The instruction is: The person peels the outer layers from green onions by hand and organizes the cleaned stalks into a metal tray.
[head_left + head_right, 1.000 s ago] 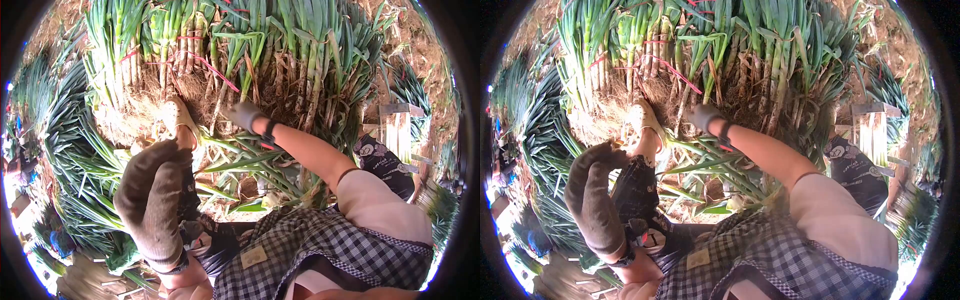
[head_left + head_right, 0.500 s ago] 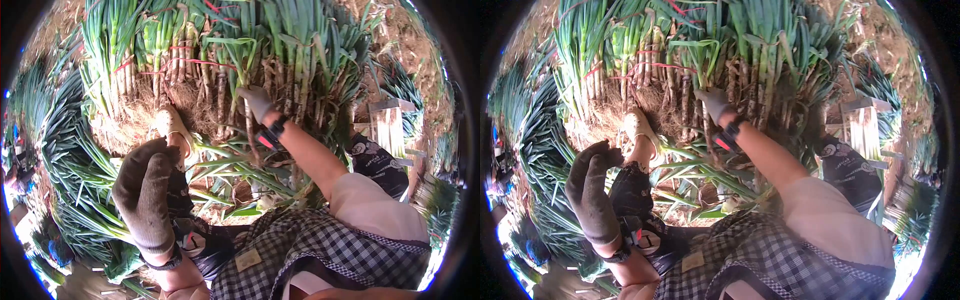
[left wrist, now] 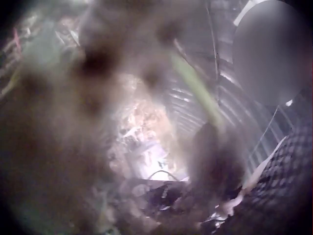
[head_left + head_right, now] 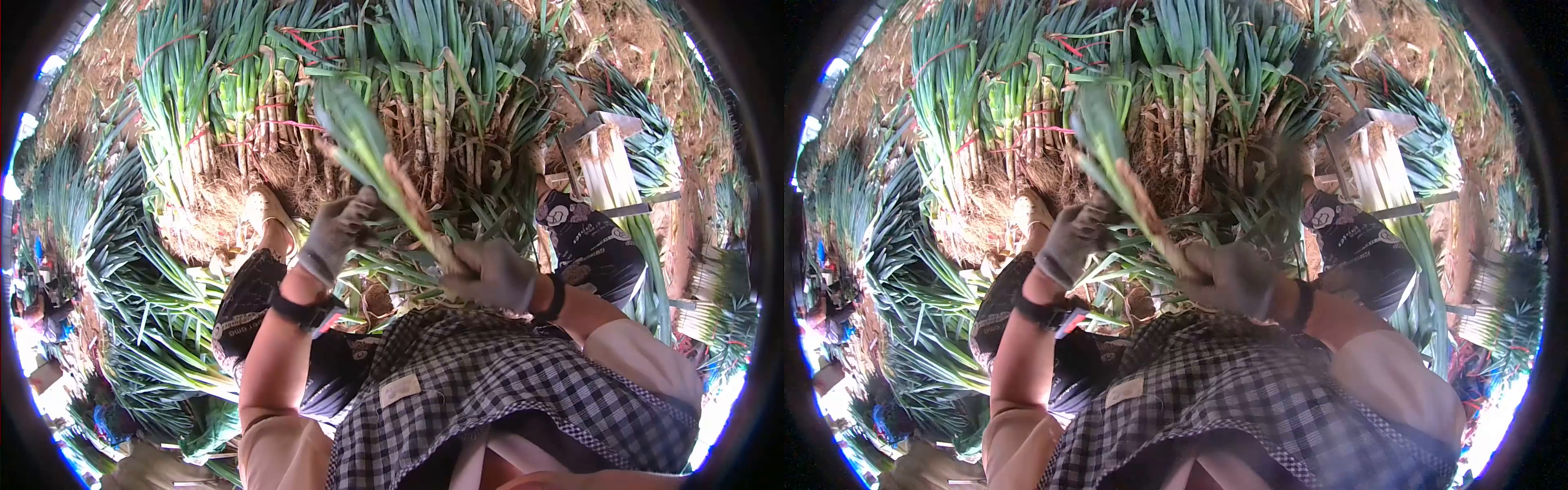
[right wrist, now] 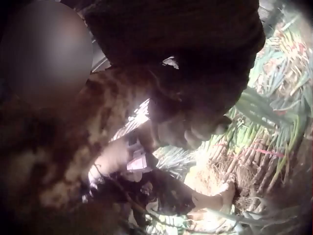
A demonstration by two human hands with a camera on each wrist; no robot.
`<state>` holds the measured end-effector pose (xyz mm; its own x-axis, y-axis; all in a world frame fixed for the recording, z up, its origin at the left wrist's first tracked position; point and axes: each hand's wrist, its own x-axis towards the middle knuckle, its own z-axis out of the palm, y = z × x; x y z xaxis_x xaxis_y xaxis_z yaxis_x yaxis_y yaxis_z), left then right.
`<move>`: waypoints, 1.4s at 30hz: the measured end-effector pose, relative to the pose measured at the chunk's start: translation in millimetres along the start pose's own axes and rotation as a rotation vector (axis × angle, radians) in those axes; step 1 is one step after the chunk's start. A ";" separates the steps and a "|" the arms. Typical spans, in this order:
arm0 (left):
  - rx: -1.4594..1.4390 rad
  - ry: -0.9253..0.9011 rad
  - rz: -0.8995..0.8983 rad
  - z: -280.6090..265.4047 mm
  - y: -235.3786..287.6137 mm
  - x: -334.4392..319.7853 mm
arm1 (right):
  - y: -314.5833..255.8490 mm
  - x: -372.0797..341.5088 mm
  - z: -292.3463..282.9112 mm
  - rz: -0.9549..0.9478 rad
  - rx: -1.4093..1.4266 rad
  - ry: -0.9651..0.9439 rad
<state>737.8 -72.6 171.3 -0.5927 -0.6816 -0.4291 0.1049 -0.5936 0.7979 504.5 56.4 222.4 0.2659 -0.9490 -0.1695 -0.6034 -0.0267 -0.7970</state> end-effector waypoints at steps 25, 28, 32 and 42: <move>0.295 0.296 0.478 99.2 14.8 -25.6 | 3.2 55.4 -58.7 -0.311 0.342 0.117; 0.212 0.106 0.375 104.7 12.8 -24.5 | -28.4 67.1 -59.2 -0.182 0.582 -0.036; 0.091 0.281 0.356 113.1 1.9 -27.6 | -19.2 87.5 -22.9 -0.360 0.712 0.296; 0.291 0.414 0.458 111.1 -29.1 -19.8 | 26.5 120.7 -41.8 -0.051 0.673 0.424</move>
<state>657.7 5.7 203.6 -0.1791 -0.9786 -0.1018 0.0186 -0.1068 0.9941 489.2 -71.9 205.0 -0.1091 -0.9940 0.0036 0.0217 -0.0060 -0.9997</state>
